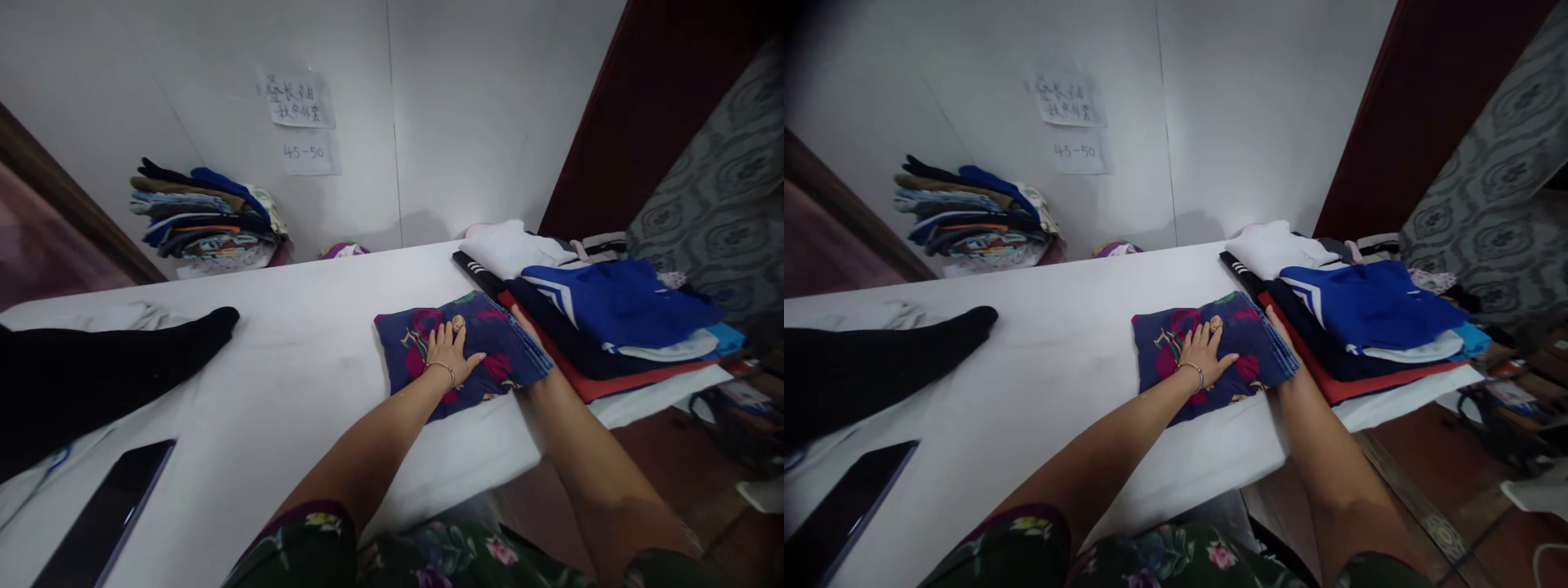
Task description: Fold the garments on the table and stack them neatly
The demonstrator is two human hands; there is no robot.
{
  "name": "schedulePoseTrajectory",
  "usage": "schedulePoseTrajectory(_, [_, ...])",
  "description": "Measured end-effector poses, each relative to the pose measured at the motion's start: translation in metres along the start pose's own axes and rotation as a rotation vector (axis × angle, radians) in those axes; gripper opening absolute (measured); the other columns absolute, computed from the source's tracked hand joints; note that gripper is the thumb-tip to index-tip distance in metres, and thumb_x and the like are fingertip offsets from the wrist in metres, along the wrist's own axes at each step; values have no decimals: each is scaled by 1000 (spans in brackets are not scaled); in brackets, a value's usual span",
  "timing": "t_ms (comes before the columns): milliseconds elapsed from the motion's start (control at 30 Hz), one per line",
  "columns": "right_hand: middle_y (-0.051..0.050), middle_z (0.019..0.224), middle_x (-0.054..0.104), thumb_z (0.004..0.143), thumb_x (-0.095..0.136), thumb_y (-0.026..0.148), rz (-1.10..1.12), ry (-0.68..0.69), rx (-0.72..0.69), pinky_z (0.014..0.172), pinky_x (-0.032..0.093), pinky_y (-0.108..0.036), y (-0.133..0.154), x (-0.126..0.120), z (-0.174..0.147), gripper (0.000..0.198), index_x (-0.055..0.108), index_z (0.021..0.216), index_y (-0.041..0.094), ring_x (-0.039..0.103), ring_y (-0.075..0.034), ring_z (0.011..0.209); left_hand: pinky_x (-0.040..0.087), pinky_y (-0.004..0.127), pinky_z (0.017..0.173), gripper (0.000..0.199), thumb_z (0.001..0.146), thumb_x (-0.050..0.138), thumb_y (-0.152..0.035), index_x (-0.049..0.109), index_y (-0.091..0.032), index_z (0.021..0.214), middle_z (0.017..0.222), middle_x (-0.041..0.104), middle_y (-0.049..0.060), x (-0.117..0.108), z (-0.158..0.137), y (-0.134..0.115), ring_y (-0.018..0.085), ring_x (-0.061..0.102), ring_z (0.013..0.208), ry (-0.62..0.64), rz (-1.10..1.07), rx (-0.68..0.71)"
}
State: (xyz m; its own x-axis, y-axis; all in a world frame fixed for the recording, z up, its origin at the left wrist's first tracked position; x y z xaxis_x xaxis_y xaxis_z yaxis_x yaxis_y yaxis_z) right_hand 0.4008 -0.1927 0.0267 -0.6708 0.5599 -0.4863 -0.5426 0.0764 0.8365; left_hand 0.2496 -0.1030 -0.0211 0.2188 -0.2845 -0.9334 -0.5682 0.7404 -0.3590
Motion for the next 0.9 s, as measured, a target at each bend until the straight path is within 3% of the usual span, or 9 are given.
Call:
schedulePoseTrajectory(67, [-19,117,65,100,2,50,124,60,134,85,52,-40,-6,-9,5,72,46,136,5,65,-23,105,6,51,120,89,83,29,-73,24,-17,152,159,17,14,-1,0,-1,33,10,147,-1,-22,-3])
schedulePoseTrajectory(133, [-19,126,62,97,21,58,141,23,183,93,51,-44,-2,-20,3,68,42,141,10,62,-26,113,6,51,120,88,83,35,-71,25,-16,152,159,17,15,-3,1,-4,34,9,147,9,-50,-7])
schedulePoseTrajectory(233, [-10,142,51,86,54,55,-64,-78,-33,111,36,-49,24,-23,-12,62,49,139,22,47,-28,131,13,50,118,82,86,40,-64,30,-13,150,158,20,18,-15,5,-8,35,14,146,80,-71,-2])
schedulePoseTrajectory(333, [-6,148,44,88,52,52,-204,29,-276,116,28,-49,54,4,-26,57,49,139,26,35,-27,140,26,45,115,66,90,40,-52,41,-14,144,154,31,17,-43,12,-4,33,29,141,121,-63,28])
schedulePoseTrajectory(433, [-8,152,37,91,46,54,-315,147,-352,116,24,-52,60,37,-23,59,44,143,26,27,-26,144,21,49,116,53,94,35,-45,49,-18,137,155,32,13,-72,16,19,30,28,142,28,-14,1])
schedulePoseTrajectory(533, [-8,157,27,93,41,57,-497,188,-317,117,16,-56,35,56,-3,62,39,146,25,16,-26,147,11,57,116,58,93,32,-54,48,-20,137,157,27,12,-83,13,61,32,18,145,-63,96,-165])
schedulePoseTrajectory(667, [-9,158,23,94,32,59,-716,294,18,117,15,-56,-23,54,23,67,34,148,20,15,-28,147,11,57,116,67,92,24,-61,41,-22,143,159,23,9,-63,2,115,28,15,147,57,78,-373])
schedulePoseTrajectory(733, [-7,159,20,94,28,61,-739,332,110,117,17,-53,-45,52,29,69,29,150,20,14,-26,147,10,56,116,66,92,21,-59,39,-22,144,159,23,7,-51,0,128,26,15,147,64,50,-390])
schedulePoseTrajectory(900, [-6,159,19,93,26,63,-762,303,94,118,19,-49,-59,53,29,72,28,151,20,13,-25,147,11,56,117,66,92,22,-59,41,-22,143,157,27,8,-43,3,134,26,17,146,4,24,-383])
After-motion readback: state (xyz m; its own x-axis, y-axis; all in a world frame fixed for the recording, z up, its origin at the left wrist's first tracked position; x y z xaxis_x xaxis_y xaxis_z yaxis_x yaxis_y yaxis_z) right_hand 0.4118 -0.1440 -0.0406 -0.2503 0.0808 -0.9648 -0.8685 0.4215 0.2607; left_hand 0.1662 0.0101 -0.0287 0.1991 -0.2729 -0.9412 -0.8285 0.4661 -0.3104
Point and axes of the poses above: each hand's wrist, its own z-axis towards the middle knuckle, its own x-axis out of the palm, y = z × x, the point moved 1 cm from there along z, towards the middle knuckle
